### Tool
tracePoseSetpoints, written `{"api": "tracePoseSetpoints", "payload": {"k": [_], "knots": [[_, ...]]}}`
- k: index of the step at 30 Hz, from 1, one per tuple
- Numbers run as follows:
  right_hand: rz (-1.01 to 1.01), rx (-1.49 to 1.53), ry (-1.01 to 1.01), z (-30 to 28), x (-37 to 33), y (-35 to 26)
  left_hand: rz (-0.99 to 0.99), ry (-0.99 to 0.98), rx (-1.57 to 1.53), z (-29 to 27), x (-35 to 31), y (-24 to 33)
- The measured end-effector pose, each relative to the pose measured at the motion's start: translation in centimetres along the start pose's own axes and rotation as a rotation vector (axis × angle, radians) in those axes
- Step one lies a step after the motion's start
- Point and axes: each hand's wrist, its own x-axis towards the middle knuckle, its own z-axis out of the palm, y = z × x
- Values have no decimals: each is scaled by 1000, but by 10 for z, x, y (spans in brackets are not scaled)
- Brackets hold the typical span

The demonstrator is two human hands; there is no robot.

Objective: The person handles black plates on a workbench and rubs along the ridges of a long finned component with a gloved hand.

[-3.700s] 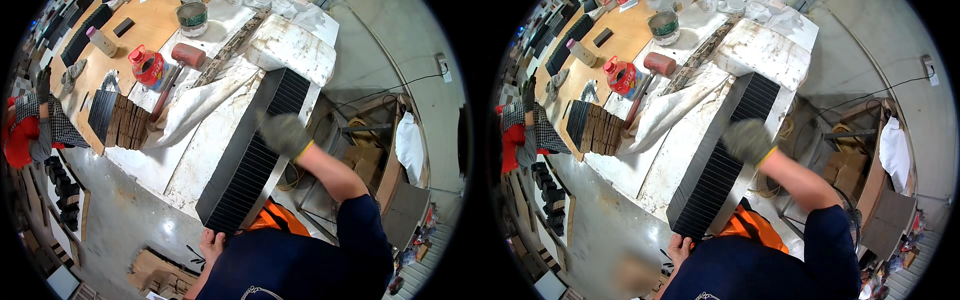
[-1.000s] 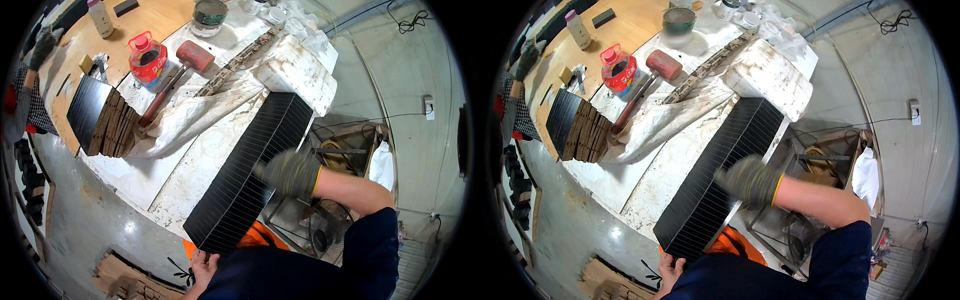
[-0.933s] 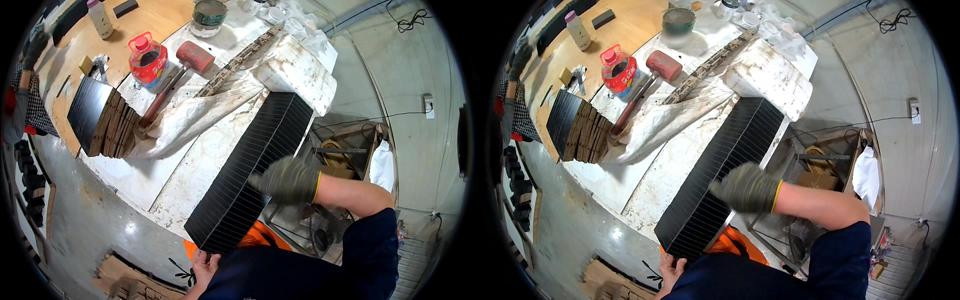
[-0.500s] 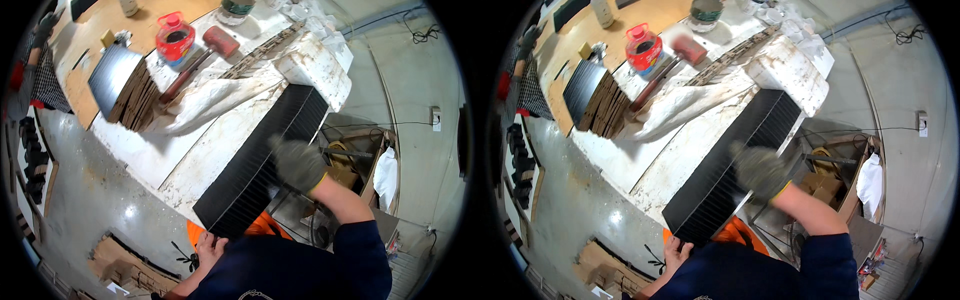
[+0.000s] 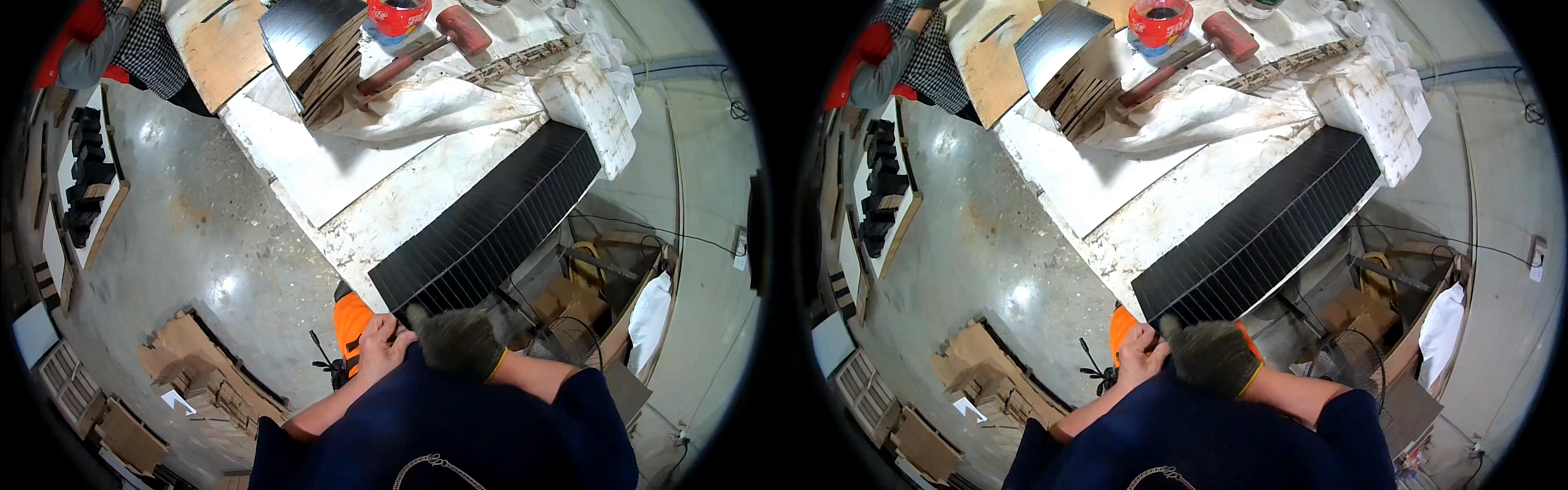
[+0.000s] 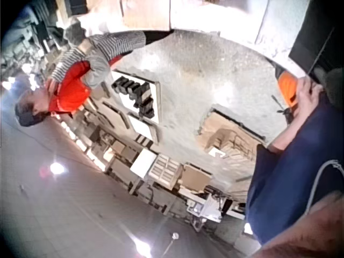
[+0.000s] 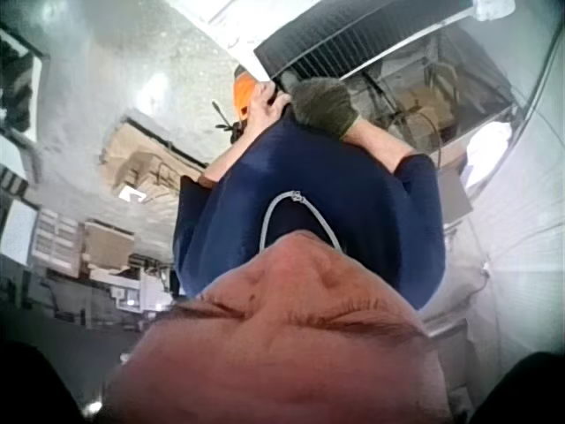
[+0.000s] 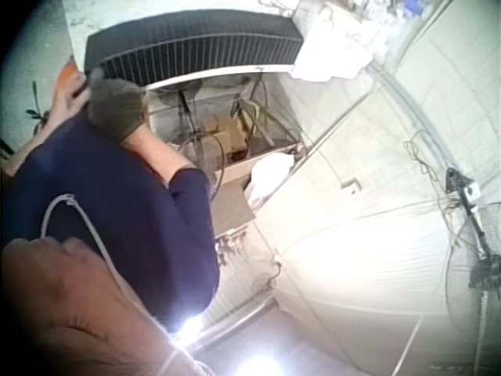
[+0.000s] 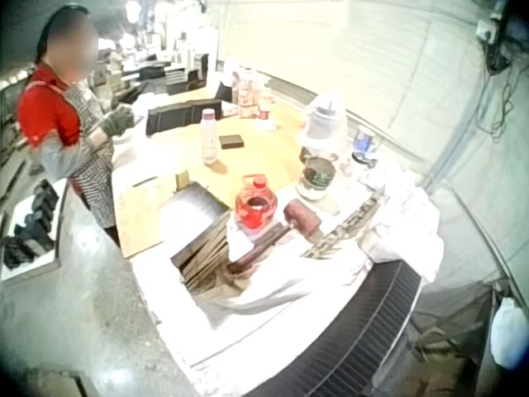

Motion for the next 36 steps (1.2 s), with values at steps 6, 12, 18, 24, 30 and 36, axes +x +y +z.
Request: {"api": "tracePoseSetpoints", "payload": {"k": [6,12,18,24,30,36], "knots": [[24,54,237,11,3,17,2,18,-14,2,-5,-11],[1,185,334,34,-4,32,-11,40,-1,2,-7,-10],[-310,95,213,58,-22,30,48,25,36,2,-1,-9],[-171,45,78,26,-23,17,31,19,104,3,-1,-13],[274,186,568,56,-9,81,31,7,117,1,-5,-17],[20,91,308,43,-20,53,42,-8,152,-3,-5,-9]]}}
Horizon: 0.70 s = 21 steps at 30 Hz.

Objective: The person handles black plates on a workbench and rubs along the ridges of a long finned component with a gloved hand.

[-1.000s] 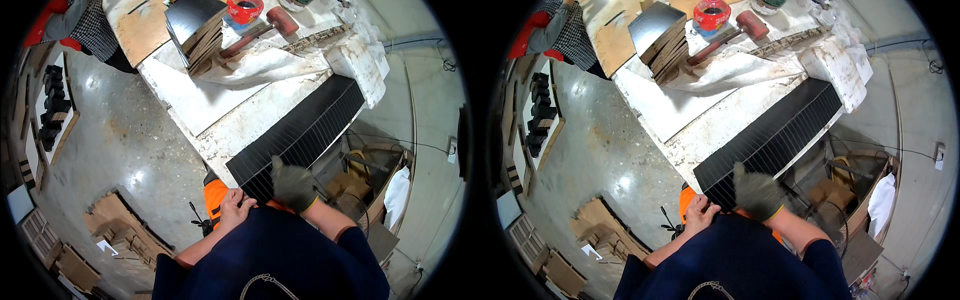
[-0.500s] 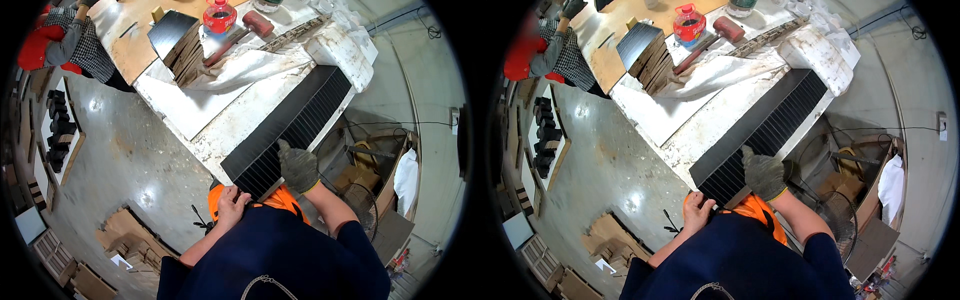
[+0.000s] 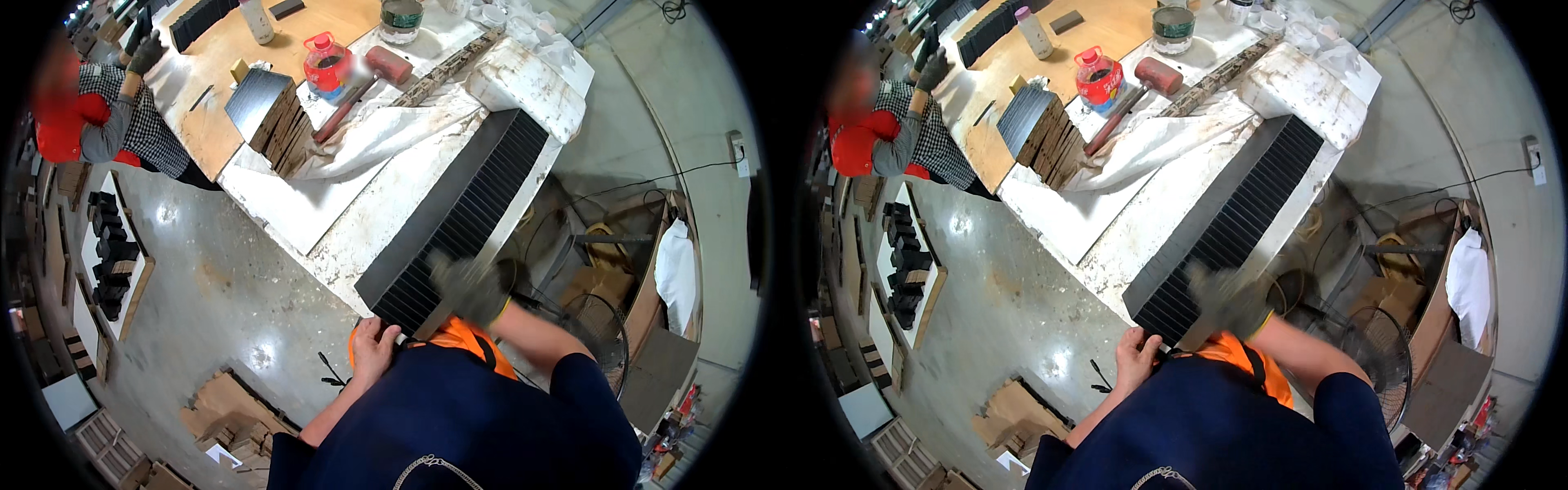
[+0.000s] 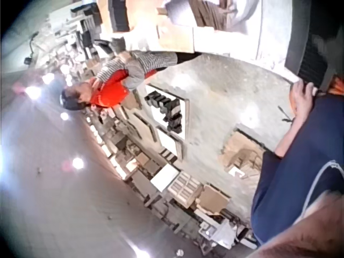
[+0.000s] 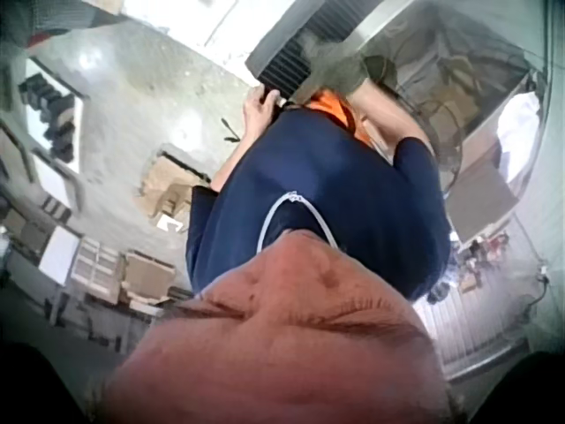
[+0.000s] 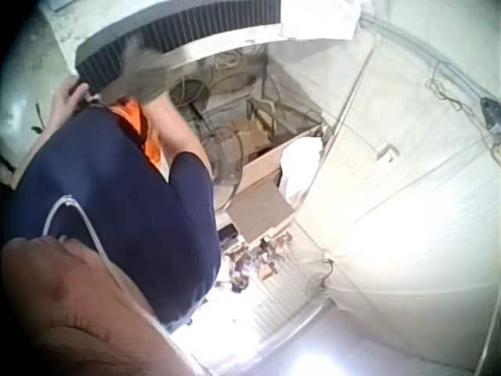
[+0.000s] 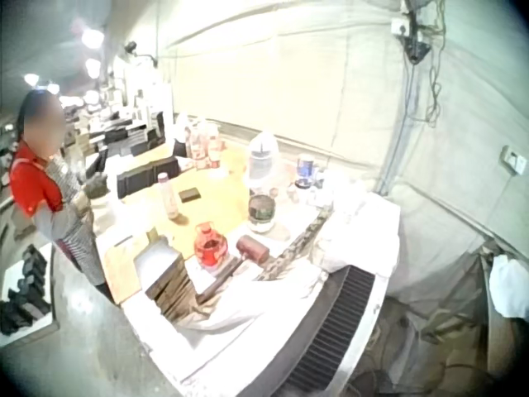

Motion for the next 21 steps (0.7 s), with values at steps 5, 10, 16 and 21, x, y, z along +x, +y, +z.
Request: {"api": "tracePoseSetpoints", "payload": {"k": [5,10,16,21], "knots": [[-119,140,-227,-16,-10,-20,26,10,0,7,4,-10],[62,-274,438,-13,5,66,-52,-1,-77,7,2,-10],[621,-224,862,-54,49,271,-53,4,-18,3,4,1],[728,-277,521,-92,84,354,-147,-33,-52,-3,4,1]]}}
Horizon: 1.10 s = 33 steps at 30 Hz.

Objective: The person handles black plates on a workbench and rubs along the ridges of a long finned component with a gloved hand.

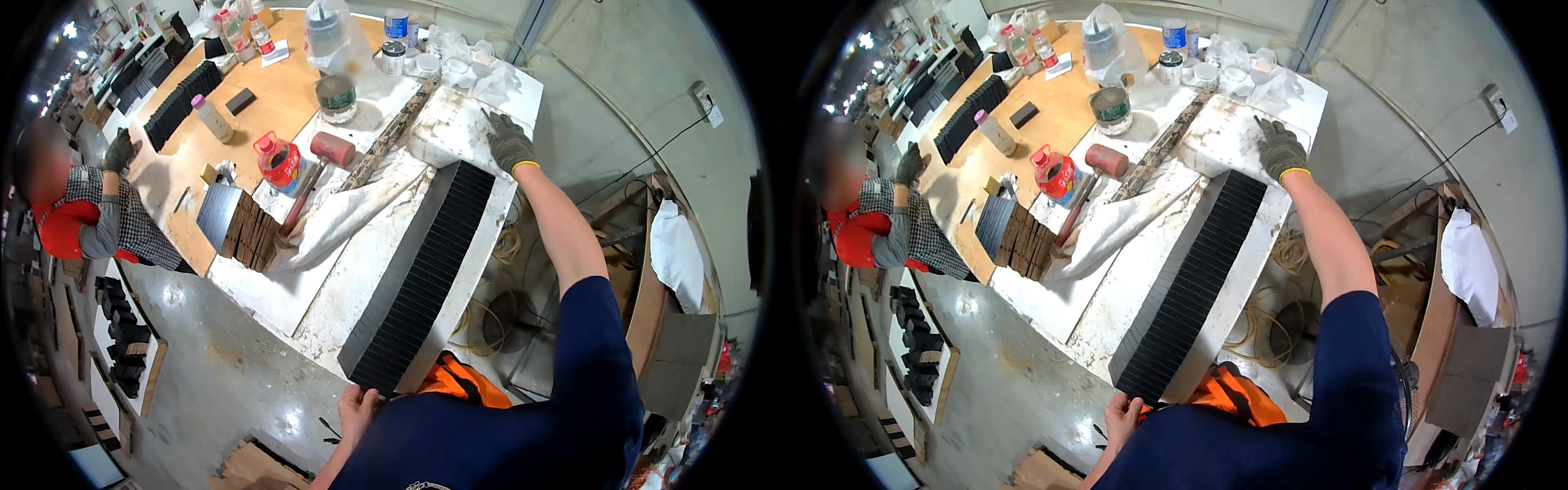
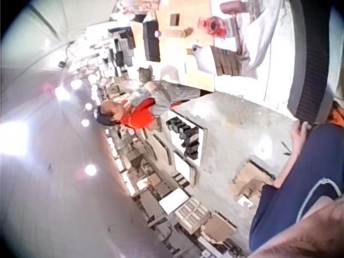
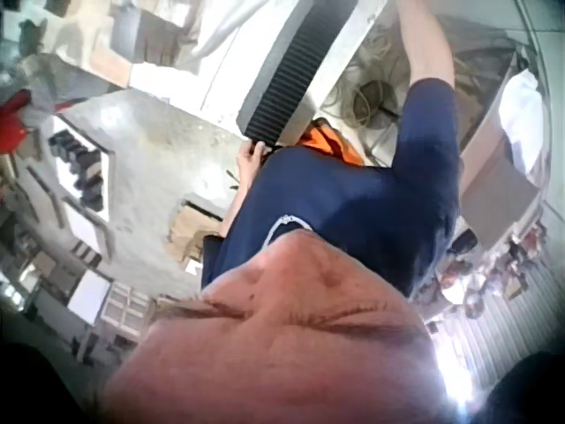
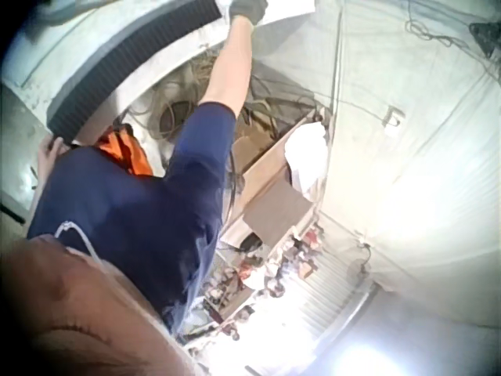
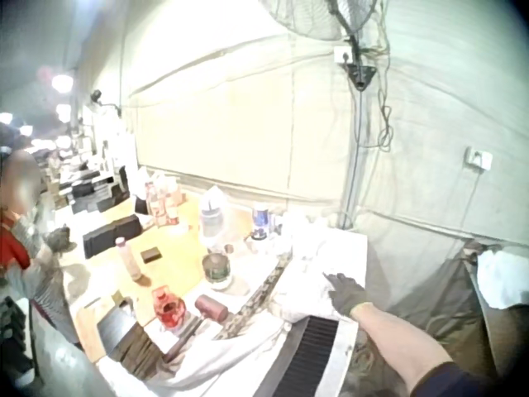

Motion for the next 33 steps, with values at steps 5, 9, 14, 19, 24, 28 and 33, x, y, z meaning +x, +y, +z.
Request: {"api": "tracePoseSetpoints", "payload": {"k": [5,9,14,19,24,28,33], "knots": [[-719,-113,133,15,-50,-80,-43,-3,-62,-3,-2,12],[-703,108,-146,-29,-93,-127,-45,-9,-25,-1,-1,-12],[-927,507,-778,-84,-241,-250,-2,0,73,1,0,-5],[-940,1115,-1105,-106,-268,-293,67,-8,-17,0,3,-19],[-584,144,-154,-60,-171,-202,1,28,46,4,-9,-10],[-710,456,-588,-66,-252,-247,105,79,-29,19,-1,-24],[-1092,987,-1142,-118,-325,-313,355,181,-22,35,6,-102]]}}
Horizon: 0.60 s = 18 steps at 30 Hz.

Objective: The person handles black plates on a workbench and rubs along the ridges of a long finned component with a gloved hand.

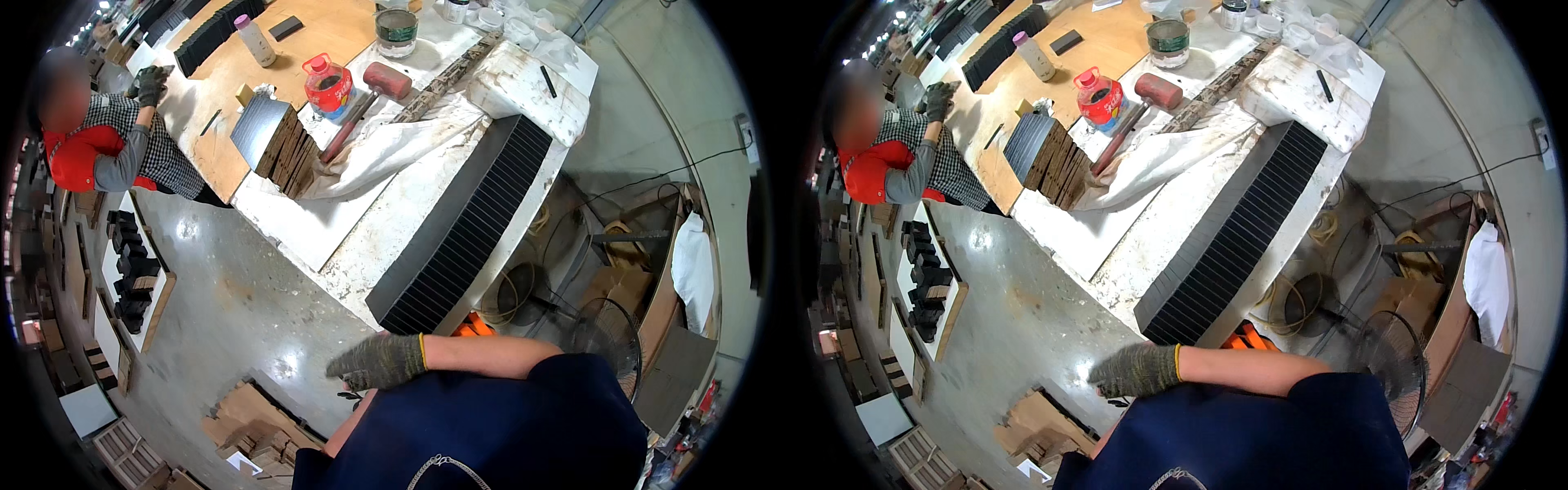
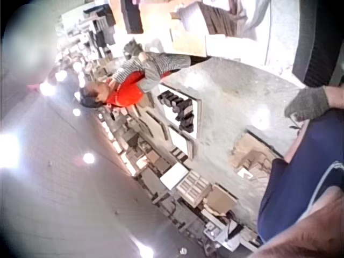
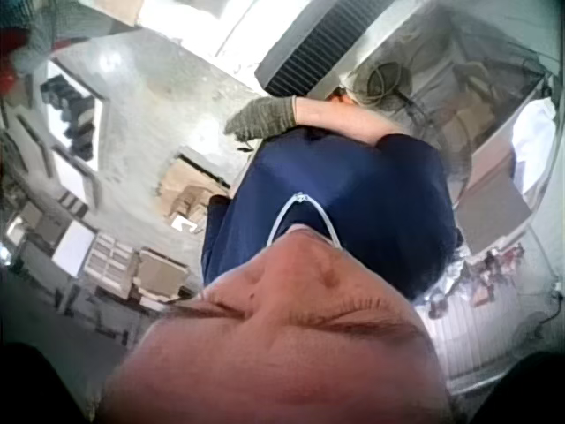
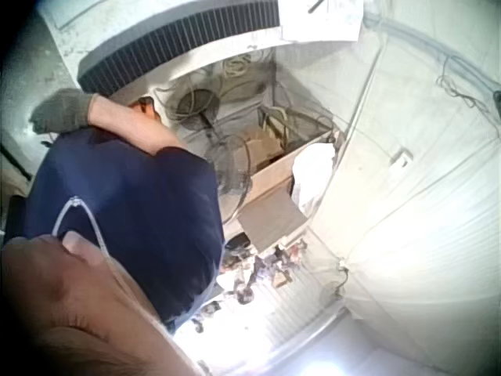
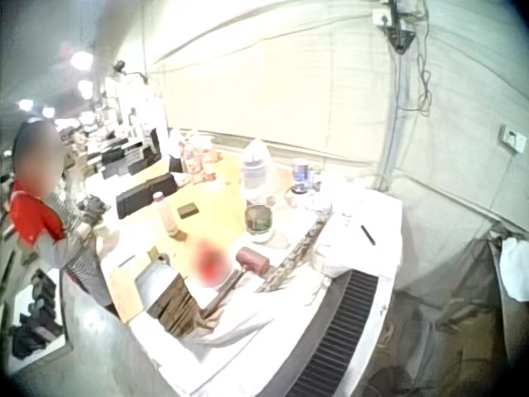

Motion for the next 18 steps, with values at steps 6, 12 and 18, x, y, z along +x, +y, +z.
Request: {"api": "tracePoseSetpoints", "payload": {"k": [6,12,18], "knots": [[413,-956,856,-77,-54,98,-267,-91,-8,-17,19,75],[-127,-132,350,23,-28,18,-141,-87,14,-12,22,71],[-79,-352,875,-25,-74,15,-208,-5,-265,-11,16,60]]}}
